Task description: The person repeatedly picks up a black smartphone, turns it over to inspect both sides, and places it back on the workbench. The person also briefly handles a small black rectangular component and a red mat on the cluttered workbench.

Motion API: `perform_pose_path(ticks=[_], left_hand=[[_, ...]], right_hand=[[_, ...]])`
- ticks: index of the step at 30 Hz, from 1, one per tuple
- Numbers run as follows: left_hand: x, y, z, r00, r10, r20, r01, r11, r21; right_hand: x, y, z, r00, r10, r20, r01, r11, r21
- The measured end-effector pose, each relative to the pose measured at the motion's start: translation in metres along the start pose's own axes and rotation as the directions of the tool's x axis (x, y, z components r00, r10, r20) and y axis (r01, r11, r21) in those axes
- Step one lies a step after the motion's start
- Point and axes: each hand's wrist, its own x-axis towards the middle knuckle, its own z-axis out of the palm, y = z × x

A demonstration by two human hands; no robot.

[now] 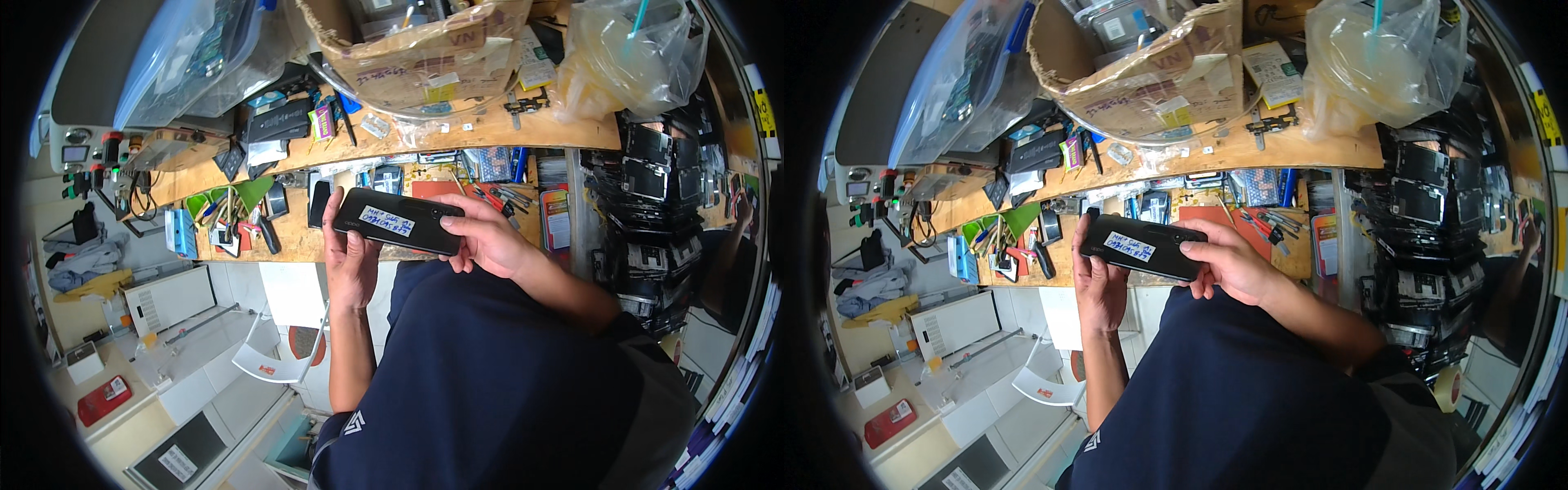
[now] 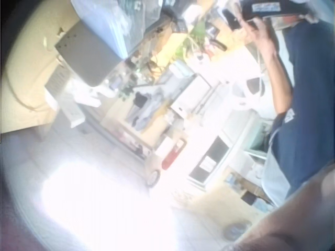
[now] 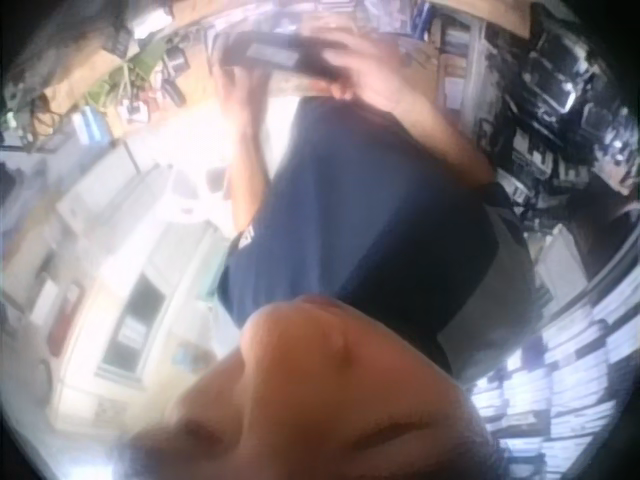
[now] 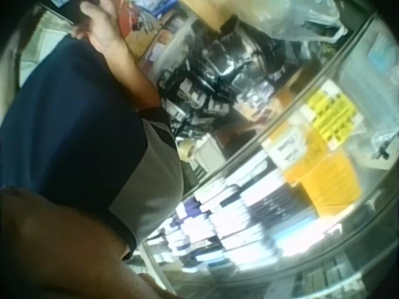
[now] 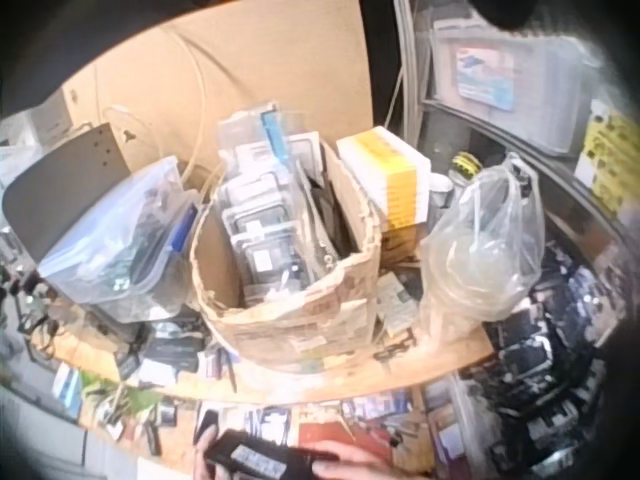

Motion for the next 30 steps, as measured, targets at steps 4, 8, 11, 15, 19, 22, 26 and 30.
perform_pose_path(ticks=[4, 8, 11, 15, 19, 22, 26, 30], left_hand=[[0.001, 0.003, 0.009, 1.0, 0.022, 0.009, -0.022, 0.999, -0.024], [-0.007, 0.014, 0.01, 0.991, 0.122, -0.047, -0.12, 0.992, 0.037], [-0.002, 0.029, 0.001, 0.953, 0.301, 0.043, -0.285, 0.834, 0.472], [-0.007, 0.039, 0.02, 0.927, 0.35, 0.135, -0.372, 0.814, 0.447], [-0.012, 0.028, 0.035, 0.939, 0.336, 0.069, -0.339, 0.874, 0.347], [-0.012, 0.015, 0.041, 0.943, 0.329, 0.045, -0.331, 0.925, 0.185], [-0.01, 0.005, 0.035, 0.91, 0.41, 0.065, -0.414, 0.883, 0.221], [-0.011, 0.008, 0.048, 0.907, 0.42, 0.024, -0.412, 0.875, 0.253]], right_hand=[[-0.007, 0.004, 0.009, 0.916, -0.402, 0.011, 0.351, 0.786, -0.509], [-0.027, -0.013, 0.033, 0.796, -0.592, 0.127, 0.457, 0.45, -0.767], [-0.029, -0.018, 0.04, 0.635, -0.718, 0.286, 0.545, 0.154, -0.824], [-0.023, -0.02, 0.04, 0.446, -0.767, 0.461, 0.627, -0.099, -0.772], [-0.016, -0.014, 0.041, 0.319, -0.801, 0.507, 0.71, -0.152, -0.687], [-0.009, -0.011, 0.044, 0.264, -0.841, 0.471, 0.742, -0.134, -0.656], [-0.002, -0.019, 0.051, 0.298, -0.808, 0.508, 0.728, -0.152, -0.668], [-0.004, -0.015, 0.053, 0.293, -0.8, 0.524, 0.728, -0.169, -0.665]])
